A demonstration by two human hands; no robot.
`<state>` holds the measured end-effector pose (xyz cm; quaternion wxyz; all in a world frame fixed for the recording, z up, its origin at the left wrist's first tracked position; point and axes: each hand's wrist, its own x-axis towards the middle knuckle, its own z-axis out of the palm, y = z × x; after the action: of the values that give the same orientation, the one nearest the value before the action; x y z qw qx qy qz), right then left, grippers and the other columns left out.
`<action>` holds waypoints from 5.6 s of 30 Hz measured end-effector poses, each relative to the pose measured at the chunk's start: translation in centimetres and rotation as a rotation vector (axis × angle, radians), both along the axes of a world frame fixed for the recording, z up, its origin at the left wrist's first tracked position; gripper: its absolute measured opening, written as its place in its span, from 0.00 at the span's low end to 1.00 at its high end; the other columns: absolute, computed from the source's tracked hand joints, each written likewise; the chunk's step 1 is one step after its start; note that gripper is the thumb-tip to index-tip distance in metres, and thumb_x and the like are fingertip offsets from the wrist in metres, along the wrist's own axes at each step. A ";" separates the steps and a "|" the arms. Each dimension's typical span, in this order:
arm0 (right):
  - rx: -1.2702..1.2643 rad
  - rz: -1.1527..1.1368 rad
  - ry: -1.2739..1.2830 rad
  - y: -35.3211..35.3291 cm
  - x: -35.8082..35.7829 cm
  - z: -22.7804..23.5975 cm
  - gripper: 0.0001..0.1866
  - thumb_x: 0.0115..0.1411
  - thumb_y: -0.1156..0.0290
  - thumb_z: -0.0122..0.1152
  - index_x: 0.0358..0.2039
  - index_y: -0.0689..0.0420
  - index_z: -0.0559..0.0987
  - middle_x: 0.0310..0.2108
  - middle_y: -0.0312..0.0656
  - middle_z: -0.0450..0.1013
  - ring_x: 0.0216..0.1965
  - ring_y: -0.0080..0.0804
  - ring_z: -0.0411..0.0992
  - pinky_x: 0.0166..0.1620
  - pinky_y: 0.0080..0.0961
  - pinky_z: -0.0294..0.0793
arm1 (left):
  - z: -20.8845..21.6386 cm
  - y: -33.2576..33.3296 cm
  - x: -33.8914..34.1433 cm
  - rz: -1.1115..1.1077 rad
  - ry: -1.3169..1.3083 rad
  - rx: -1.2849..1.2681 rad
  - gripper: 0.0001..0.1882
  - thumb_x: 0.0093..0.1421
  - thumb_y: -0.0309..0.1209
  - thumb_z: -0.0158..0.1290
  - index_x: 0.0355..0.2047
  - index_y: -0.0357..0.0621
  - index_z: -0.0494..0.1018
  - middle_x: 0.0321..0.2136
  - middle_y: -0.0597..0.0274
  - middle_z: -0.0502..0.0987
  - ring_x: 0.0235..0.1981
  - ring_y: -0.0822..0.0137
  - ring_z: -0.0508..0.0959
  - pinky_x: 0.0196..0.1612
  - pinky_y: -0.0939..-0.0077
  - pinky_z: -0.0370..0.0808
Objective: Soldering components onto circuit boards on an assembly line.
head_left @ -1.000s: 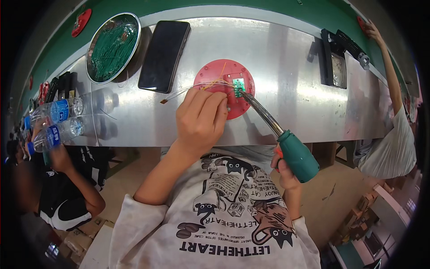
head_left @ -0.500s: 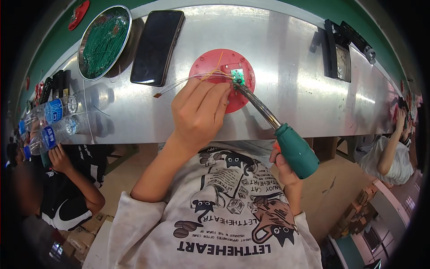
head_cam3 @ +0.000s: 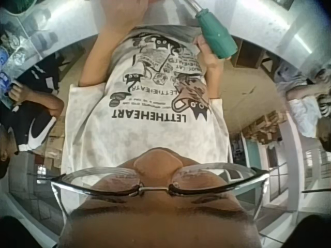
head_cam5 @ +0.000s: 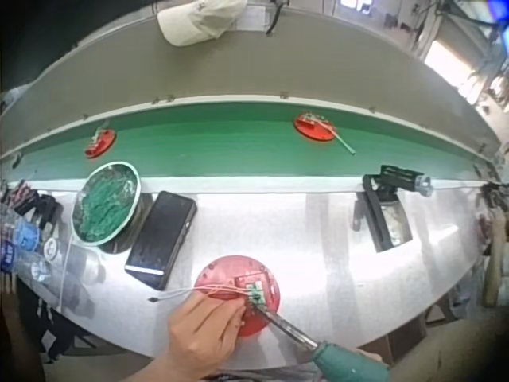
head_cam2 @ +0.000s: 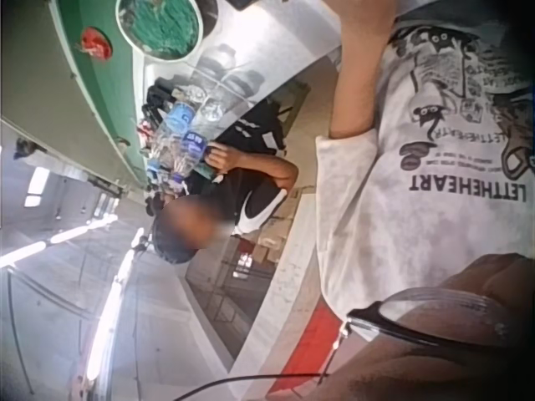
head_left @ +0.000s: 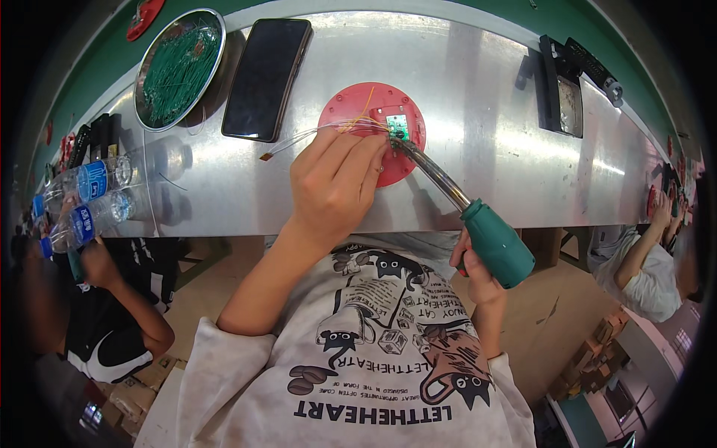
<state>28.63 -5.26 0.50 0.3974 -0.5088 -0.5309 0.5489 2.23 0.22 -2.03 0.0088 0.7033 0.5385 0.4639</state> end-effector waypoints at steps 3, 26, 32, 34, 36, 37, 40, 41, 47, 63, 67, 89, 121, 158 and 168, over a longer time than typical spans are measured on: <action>0.006 0.009 0.087 -0.3 0.3 -0.4 0.16 0.57 0.74 0.68 0.43 0.70 0.79 0.29 0.41 0.77 0.25 0.26 0.77 0.31 0.22 0.77 | -0.1 0.0 0.0 0.001 -0.003 -0.003 0.10 0.51 0.20 0.64 0.35 0.36 0.82 0.26 0.59 0.78 0.27 0.59 0.76 0.29 0.67 0.75; 0.180 -0.237 0.406 1.9 3.7 -1.7 0.23 0.66 0.58 0.60 0.47 0.67 0.73 0.40 0.53 0.72 0.17 0.33 0.72 0.20 0.28 0.73 | 2.2 -0.5 1.1 0.104 0.083 -0.111 0.19 0.51 0.28 0.68 0.43 0.40 0.78 0.46 0.52 0.77 0.42 0.50 0.76 0.45 0.58 0.73; 0.071 -0.303 0.929 4.0 6.0 -0.8 0.23 0.66 0.56 0.59 0.46 0.66 0.74 0.35 0.57 0.72 0.15 0.36 0.72 0.18 0.33 0.73 | 4.9 1.9 1.5 0.032 0.229 -0.328 0.36 0.45 0.33 0.73 0.56 0.42 0.72 0.50 0.49 0.74 0.51 0.47 0.70 0.56 0.54 0.67; 0.062 -0.325 0.918 4.4 6.5 -0.5 0.25 0.66 0.52 0.58 0.44 0.65 0.72 0.35 0.54 0.71 0.12 0.34 0.69 0.16 0.32 0.71 | 4.7 4.0 0.9 -0.010 0.239 -0.390 0.38 0.46 0.38 0.74 0.57 0.42 0.73 0.46 0.52 0.78 0.52 0.48 0.72 0.57 0.52 0.65; 0.043 -0.343 0.903 4.9 7.0 -0.5 0.27 0.66 0.48 0.56 0.42 0.64 0.71 0.34 0.52 0.69 0.10 0.33 0.66 0.14 0.31 0.68 | 4.8 7.4 0.2 -0.015 0.285 -0.356 0.37 0.48 0.38 0.73 0.57 0.42 0.73 0.46 0.51 0.78 0.52 0.48 0.72 0.57 0.52 0.65; 0.019 -0.346 0.947 4.9 7.1 -0.6 0.26 0.66 0.49 0.56 0.42 0.64 0.71 0.34 0.52 0.70 0.10 0.33 0.66 0.14 0.32 0.68 | 4.9 9.8 0.0 0.013 0.312 -0.310 0.35 0.52 0.35 0.70 0.59 0.41 0.71 0.46 0.50 0.78 0.51 0.48 0.73 0.56 0.50 0.65; 0.008 -0.370 0.990 5.2 7.7 -1.1 0.26 0.66 0.49 0.56 0.42 0.64 0.71 0.34 0.52 0.70 0.10 0.33 0.66 0.13 0.32 0.68 | 4.6 16.4 -0.3 0.239 0.476 -0.207 0.37 0.58 0.34 0.64 0.67 0.44 0.65 0.65 0.43 0.66 0.64 0.39 0.63 0.67 0.46 0.58; 0.086 -0.390 0.939 5.5 8.0 -1.2 0.26 0.66 0.49 0.56 0.43 0.64 0.70 0.35 0.51 0.70 0.11 0.33 0.67 0.14 0.32 0.69 | 5.2 18.3 0.3 0.294 0.481 -0.233 0.38 0.59 0.34 0.63 0.68 0.45 0.64 0.68 0.43 0.63 0.66 0.37 0.60 0.69 0.46 0.56; 0.403 -0.623 0.730 7.4 10.5 -2.2 0.23 0.71 0.51 0.49 0.49 0.61 0.67 0.43 0.49 0.68 0.16 0.31 0.68 0.19 0.30 0.70 | 6.9 29.1 7.1 0.011 0.470 -0.073 0.35 0.62 0.42 0.61 0.68 0.47 0.65 0.67 0.42 0.64 0.66 0.38 0.61 0.68 0.43 0.57; 0.346 -0.950 0.494 9.4 10.0 -2.1 0.23 0.73 0.54 0.44 0.53 0.63 0.68 0.46 0.51 0.68 0.18 0.28 0.68 0.21 0.27 0.71 | 2.2 49.0 20.2 -0.123 0.611 -0.451 0.34 0.67 0.57 0.51 0.70 0.66 0.63 0.65 0.38 0.65 0.66 0.34 0.64 0.68 0.39 0.59; 0.335 -0.924 0.485 9.4 10.2 -1.9 0.23 0.73 0.54 0.44 0.54 0.63 0.68 0.47 0.52 0.67 0.18 0.28 0.68 0.20 0.27 0.71 | 2.4 50.7 18.7 -0.271 0.608 -0.528 0.32 0.66 0.53 0.55 0.68 0.64 0.65 0.58 0.43 0.72 0.60 0.40 0.69 0.62 0.43 0.66; 0.409 -0.858 0.481 9.7 10.6 -1.8 0.19 0.71 0.62 0.44 0.49 0.65 0.70 0.41 0.54 0.72 0.17 0.28 0.69 0.20 0.27 0.73 | 8.8 14.2 -1.8 -0.517 0.352 -0.756 0.24 0.46 0.10 0.53 0.43 0.45 0.76 0.66 0.48 0.69 0.65 0.42 0.66 0.67 0.55 0.63; 0.259 -0.826 0.380 8.6 11.6 -3.0 0.21 0.74 0.55 0.45 0.45 0.62 0.75 0.20 0.36 0.67 0.23 0.25 0.64 0.31 0.24 0.65 | 3.0 4.6 -7.5 -0.585 -0.238 -0.462 0.19 0.44 0.10 0.55 0.38 0.36 0.80 0.57 0.45 0.77 0.58 0.46 0.78 0.59 0.61 0.76; 0.412 -0.666 0.363 5.5 5.8 -0.7 0.23 0.71 0.53 0.53 0.49 0.64 0.73 0.31 0.42 0.73 0.19 0.24 0.69 0.23 0.22 0.67 | 10.2 2.1 -12.4 0.039 -0.389 -0.281 0.04 0.63 0.21 0.58 0.38 0.32 0.79 0.30 0.57 0.82 0.29 0.70 0.80 0.35 0.76 0.77; 0.073 0.025 -0.058 -0.4 -2.5 1.0 0.16 0.57 0.70 0.69 0.42 0.68 0.82 0.35 0.44 0.79 0.30 0.32 0.78 0.35 0.25 0.76 | 2.0 -2.1 -2.8 0.082 -0.165 -0.166 0.05 0.50 0.21 0.61 0.28 0.40 0.78 0.24 0.59 0.73 0.25 0.58 0.75 0.25 0.65 0.72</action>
<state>26.11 -5.69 1.46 0.3932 -0.5032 -0.5681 0.5191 -0.61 -1.84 -0.01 0.0924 0.6372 0.6007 0.4740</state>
